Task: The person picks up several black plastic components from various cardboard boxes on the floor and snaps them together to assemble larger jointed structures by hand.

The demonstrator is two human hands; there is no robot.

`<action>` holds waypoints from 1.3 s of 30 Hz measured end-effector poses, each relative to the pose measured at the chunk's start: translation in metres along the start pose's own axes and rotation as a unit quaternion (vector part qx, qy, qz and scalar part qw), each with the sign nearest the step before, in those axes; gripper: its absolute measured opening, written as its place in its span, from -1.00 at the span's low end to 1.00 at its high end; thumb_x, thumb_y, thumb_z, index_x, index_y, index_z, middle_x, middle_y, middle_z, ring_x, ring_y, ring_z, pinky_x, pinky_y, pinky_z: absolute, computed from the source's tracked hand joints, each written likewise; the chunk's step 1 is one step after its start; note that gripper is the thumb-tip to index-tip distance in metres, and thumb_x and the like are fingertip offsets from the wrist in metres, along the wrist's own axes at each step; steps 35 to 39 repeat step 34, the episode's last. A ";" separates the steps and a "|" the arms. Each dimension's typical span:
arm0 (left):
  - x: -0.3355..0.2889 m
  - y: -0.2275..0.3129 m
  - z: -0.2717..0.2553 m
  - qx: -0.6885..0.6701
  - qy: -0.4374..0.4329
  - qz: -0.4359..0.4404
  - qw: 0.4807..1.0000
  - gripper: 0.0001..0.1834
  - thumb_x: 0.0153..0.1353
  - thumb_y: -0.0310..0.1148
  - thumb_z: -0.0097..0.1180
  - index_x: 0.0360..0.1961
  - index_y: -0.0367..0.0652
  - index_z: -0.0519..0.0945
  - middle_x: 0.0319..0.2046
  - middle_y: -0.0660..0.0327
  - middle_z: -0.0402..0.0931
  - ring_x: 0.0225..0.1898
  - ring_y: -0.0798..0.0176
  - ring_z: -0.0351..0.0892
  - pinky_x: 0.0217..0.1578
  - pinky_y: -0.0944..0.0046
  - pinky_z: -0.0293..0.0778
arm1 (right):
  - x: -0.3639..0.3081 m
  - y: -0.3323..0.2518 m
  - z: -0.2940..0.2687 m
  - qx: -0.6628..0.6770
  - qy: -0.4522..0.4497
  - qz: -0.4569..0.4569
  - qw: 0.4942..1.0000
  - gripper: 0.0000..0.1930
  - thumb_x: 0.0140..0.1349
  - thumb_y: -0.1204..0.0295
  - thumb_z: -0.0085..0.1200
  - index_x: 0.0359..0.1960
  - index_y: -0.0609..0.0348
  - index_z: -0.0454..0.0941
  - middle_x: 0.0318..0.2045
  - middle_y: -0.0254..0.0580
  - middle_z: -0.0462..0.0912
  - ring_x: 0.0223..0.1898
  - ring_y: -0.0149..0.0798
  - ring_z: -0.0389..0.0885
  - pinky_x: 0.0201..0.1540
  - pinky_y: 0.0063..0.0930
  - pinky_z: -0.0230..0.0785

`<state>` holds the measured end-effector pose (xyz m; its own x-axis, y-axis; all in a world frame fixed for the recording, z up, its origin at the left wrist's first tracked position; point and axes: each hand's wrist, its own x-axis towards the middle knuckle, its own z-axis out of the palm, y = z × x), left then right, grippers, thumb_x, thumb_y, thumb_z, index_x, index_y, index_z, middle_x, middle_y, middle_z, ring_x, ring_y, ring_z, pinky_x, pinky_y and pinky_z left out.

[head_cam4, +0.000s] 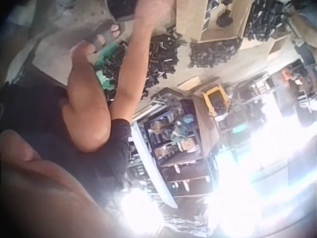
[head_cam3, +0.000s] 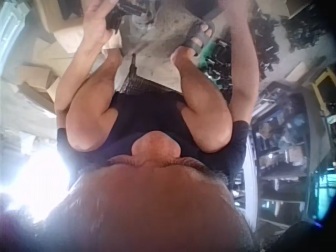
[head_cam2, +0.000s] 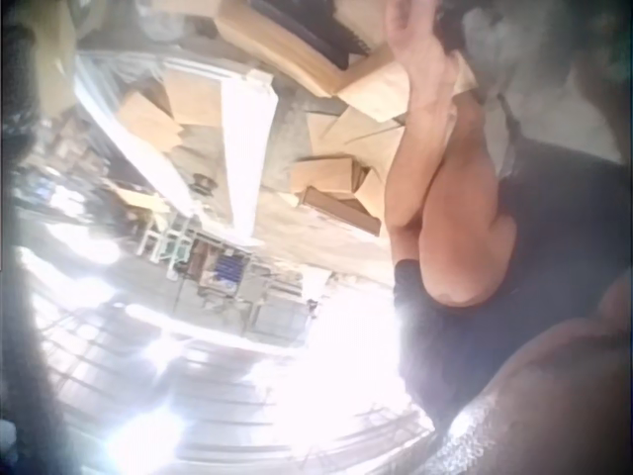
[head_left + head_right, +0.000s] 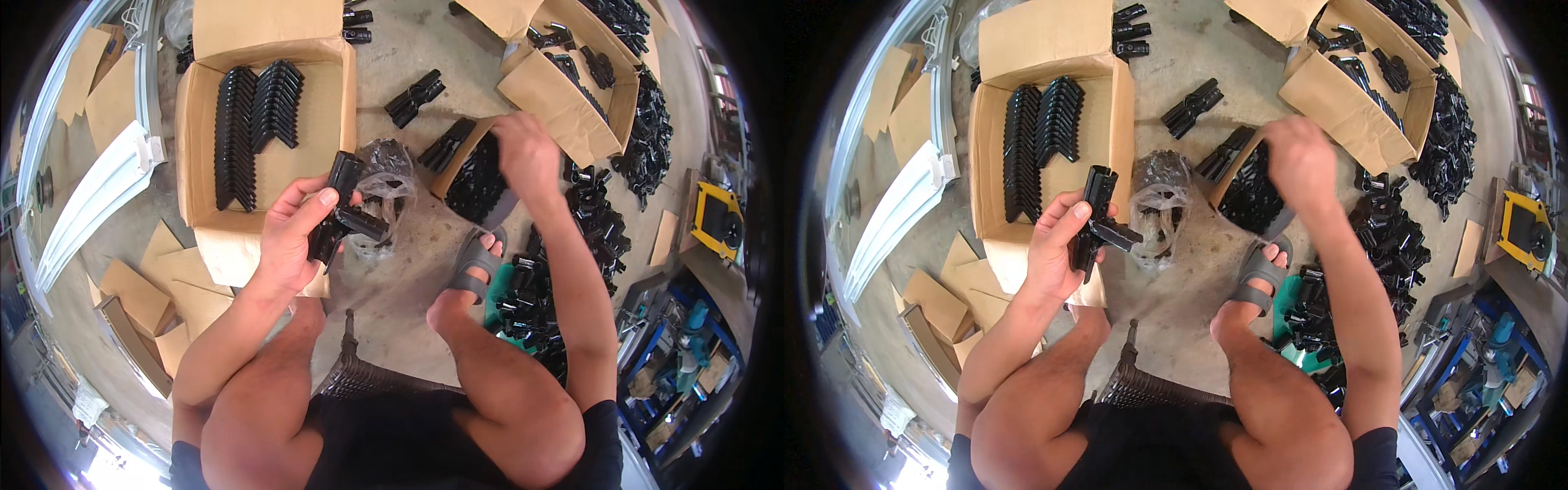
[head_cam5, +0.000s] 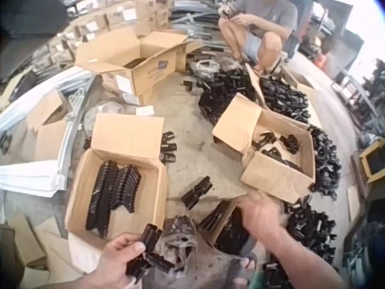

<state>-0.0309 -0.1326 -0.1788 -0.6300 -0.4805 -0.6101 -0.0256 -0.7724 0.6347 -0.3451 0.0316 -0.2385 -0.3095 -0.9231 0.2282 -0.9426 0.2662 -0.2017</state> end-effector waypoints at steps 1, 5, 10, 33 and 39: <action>0.000 -0.001 -0.002 0.004 0.006 0.001 1.000 -0.72 0.37 -0.31 0.17 0.04 -0.18 0.55 -0.18 0.04 0.68 -0.39 0.36 0.68 -0.56 0.38 0.60 | 0.001 -0.025 0.004 0.065 0.025 -0.071 0.995 -0.73 -0.01 0.57 0.08 -0.23 0.08 0.65 -0.29 -0.12 0.66 -0.23 -0.03 0.67 -0.21 -0.20 0.56; 0.007 -0.003 0.000 -0.005 0.008 0.004 1.000 -0.70 0.38 -0.32 0.15 0.06 -0.20 0.52 -0.17 0.01 0.67 -0.38 0.35 0.68 -0.55 0.37 0.60 | -0.043 -0.128 0.040 0.183 -0.192 -0.146 0.953 -0.91 -0.02 0.47 0.12 -0.43 0.11 0.57 -0.37 -0.22 0.57 -0.25 -0.14 0.63 -0.29 -0.30 0.57; 0.001 -0.005 0.000 0.002 0.007 -0.019 1.000 -0.72 0.37 -0.33 0.16 0.04 -0.19 0.53 -0.17 0.01 0.67 -0.37 0.35 0.69 -0.56 0.36 0.60 | -0.077 -0.162 0.085 0.140 -0.248 -0.215 0.934 -0.85 0.01 0.44 0.15 -0.37 0.19 0.56 -0.32 -0.18 0.52 -0.17 -0.13 0.61 -0.28 -0.38 0.58; -0.001 -0.021 -0.009 -0.049 -0.044 -0.080 0.995 -0.75 0.38 -0.27 0.16 0.00 -0.13 0.53 -0.16 0.03 0.66 -0.33 0.34 0.69 -0.56 0.34 0.60 | -0.128 -0.150 0.091 0.112 -0.288 -0.223 0.924 -0.83 0.06 0.38 0.12 -0.34 0.17 0.58 -0.27 -0.10 0.55 -0.20 -0.09 0.64 -0.28 -0.28 0.59; 0.000 -0.021 -0.009 -0.049 -0.043 -0.080 0.995 -0.75 0.38 -0.27 0.16 0.00 -0.13 0.53 -0.16 0.03 0.66 -0.33 0.34 0.69 -0.56 0.34 0.60 | -0.128 -0.149 0.092 0.120 -0.286 -0.221 0.925 -0.83 0.05 0.38 0.13 -0.34 0.17 0.58 -0.26 -0.10 0.55 -0.20 -0.08 0.64 -0.28 -0.27 0.59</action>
